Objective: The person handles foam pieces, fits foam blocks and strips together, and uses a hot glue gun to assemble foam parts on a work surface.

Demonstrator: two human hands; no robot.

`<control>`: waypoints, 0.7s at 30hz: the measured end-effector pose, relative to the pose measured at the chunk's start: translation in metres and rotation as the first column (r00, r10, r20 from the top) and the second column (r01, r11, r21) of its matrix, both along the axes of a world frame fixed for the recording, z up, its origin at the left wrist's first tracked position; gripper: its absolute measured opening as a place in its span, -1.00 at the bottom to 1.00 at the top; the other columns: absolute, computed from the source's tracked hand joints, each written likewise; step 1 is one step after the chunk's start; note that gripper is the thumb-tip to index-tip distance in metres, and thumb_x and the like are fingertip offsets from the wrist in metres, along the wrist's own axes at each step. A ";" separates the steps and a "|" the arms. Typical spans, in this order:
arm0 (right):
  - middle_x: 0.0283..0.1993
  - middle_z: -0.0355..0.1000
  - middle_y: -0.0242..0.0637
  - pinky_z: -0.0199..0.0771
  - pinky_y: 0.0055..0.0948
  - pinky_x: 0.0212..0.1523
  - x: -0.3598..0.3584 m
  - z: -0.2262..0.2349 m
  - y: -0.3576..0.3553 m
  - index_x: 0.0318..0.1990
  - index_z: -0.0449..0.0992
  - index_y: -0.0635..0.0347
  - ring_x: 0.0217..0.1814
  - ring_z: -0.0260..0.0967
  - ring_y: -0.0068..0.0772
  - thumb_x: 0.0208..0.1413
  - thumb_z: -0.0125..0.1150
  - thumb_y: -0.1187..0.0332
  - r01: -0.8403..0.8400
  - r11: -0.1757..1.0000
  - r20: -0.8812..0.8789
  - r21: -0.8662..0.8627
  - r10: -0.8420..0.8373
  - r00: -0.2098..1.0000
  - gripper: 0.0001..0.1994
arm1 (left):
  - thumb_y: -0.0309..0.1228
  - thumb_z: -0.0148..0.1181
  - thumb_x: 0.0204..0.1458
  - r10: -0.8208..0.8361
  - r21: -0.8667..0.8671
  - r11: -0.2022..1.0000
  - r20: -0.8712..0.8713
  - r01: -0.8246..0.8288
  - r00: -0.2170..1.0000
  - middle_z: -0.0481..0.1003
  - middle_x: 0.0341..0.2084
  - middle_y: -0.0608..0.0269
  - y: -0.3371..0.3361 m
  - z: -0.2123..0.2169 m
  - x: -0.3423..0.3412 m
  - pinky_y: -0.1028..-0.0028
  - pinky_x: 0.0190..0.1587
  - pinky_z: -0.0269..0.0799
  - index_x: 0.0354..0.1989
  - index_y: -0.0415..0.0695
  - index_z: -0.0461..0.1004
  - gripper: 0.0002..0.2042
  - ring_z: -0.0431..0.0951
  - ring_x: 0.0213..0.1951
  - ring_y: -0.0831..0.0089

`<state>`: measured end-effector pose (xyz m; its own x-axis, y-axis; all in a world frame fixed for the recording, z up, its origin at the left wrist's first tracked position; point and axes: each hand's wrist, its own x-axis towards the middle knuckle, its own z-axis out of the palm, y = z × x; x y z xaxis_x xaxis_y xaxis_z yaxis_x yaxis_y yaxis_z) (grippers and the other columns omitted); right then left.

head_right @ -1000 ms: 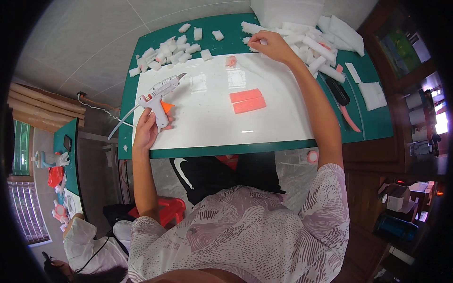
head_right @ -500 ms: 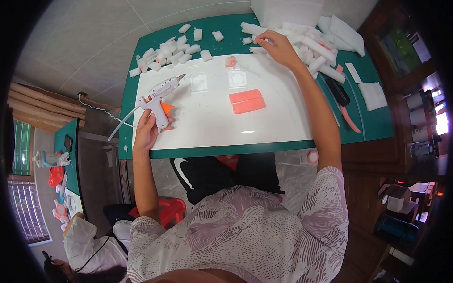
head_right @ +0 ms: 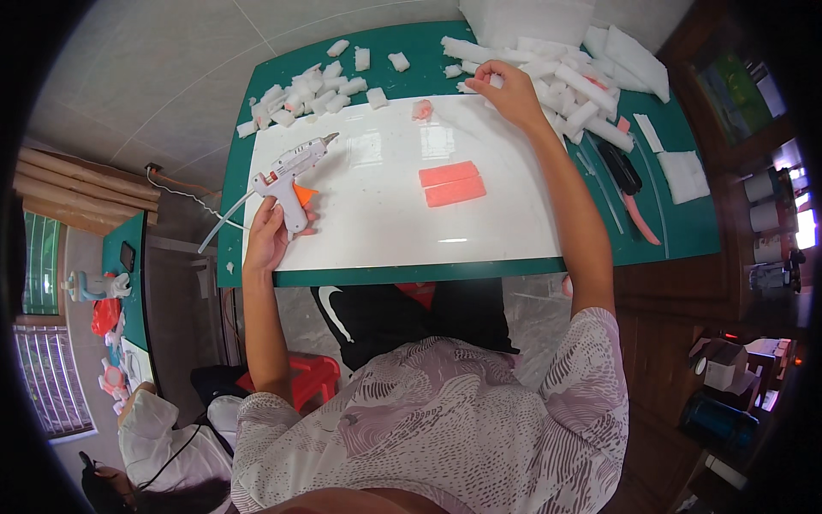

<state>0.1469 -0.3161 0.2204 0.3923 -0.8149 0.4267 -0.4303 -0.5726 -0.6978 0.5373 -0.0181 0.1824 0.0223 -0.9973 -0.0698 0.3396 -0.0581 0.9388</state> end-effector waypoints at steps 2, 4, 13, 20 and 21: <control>-0.31 0.55 -0.36 0.37 -0.51 -0.16 0.002 -0.002 0.001 -0.23 0.63 0.20 -0.25 0.41 -0.51 0.07 0.36 0.25 0.009 1.000 0.047 0.003 -0.009 0.999 -0.78 | -0.32 -0.09 0.34 0.019 -0.004 1.000 -0.009 -0.019 1.000 0.45 0.03 -0.23 0.000 0.001 -0.002 0.12 -0.04 0.63 0.36 -0.27 0.03 -0.50 0.58 0.01 -0.01; -0.27 0.57 -0.34 0.38 -0.50 -0.16 0.004 -0.005 0.001 -0.21 0.65 0.19 -0.24 0.43 -0.49 0.10 0.34 0.25 0.019 1.000 0.094 0.003 -0.020 0.995 -0.79 | -0.31 -0.09 0.34 0.037 -0.012 0.999 -0.018 -0.037 0.999 0.48 -0.01 -0.21 0.000 0.005 -0.003 0.15 -0.06 0.65 0.35 -0.25 0.05 -0.52 0.60 -0.02 0.04; -0.22 0.61 -0.29 0.41 -0.47 -0.17 0.001 -0.006 0.014 -0.19 0.68 0.18 -0.19 0.50 -0.38 0.14 0.29 0.32 -0.005 0.994 0.121 -0.107 0.018 0.992 -0.82 | -0.33 -0.01 0.29 -0.024 -0.083 0.996 0.150 0.037 0.988 0.49 0.00 -0.16 -0.066 0.069 0.002 0.25 -0.13 0.58 0.28 -0.31 0.15 -0.53 0.61 -0.06 0.14; -0.38 0.52 -0.19 0.37 -0.37 -0.28 0.002 0.003 0.026 -0.46 0.52 0.27 -0.34 0.42 -0.28 -0.05 0.48 0.26 0.141 0.985 0.076 -0.100 -0.134 0.988 -0.73 | -0.36 0.16 0.21 -0.098 -0.134 0.982 0.239 0.132 0.966 0.51 -0.26 0.07 -0.125 0.040 -0.009 0.35 -0.23 0.49 0.05 -0.28 0.29 -0.66 0.57 -0.29 0.30; -0.38 0.52 -0.19 0.36 -0.37 -0.28 0.002 0.003 0.027 -0.46 0.52 0.27 -0.34 0.42 -0.27 -0.05 0.48 0.26 0.148 0.986 0.063 -0.082 -0.143 0.988 -0.72 | -0.38 0.18 0.20 -0.063 -0.131 0.987 0.251 0.099 0.966 0.50 -0.29 0.10 -0.129 0.033 -0.011 0.35 -0.24 0.48 0.02 -0.27 0.31 -0.69 0.56 -0.32 0.31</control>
<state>0.1489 -0.2894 0.2236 0.2453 -0.8207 0.5160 -0.4744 -0.5658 -0.6744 0.5260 -0.1472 0.2159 -0.0602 -0.9958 0.0688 0.0976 0.0628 0.9932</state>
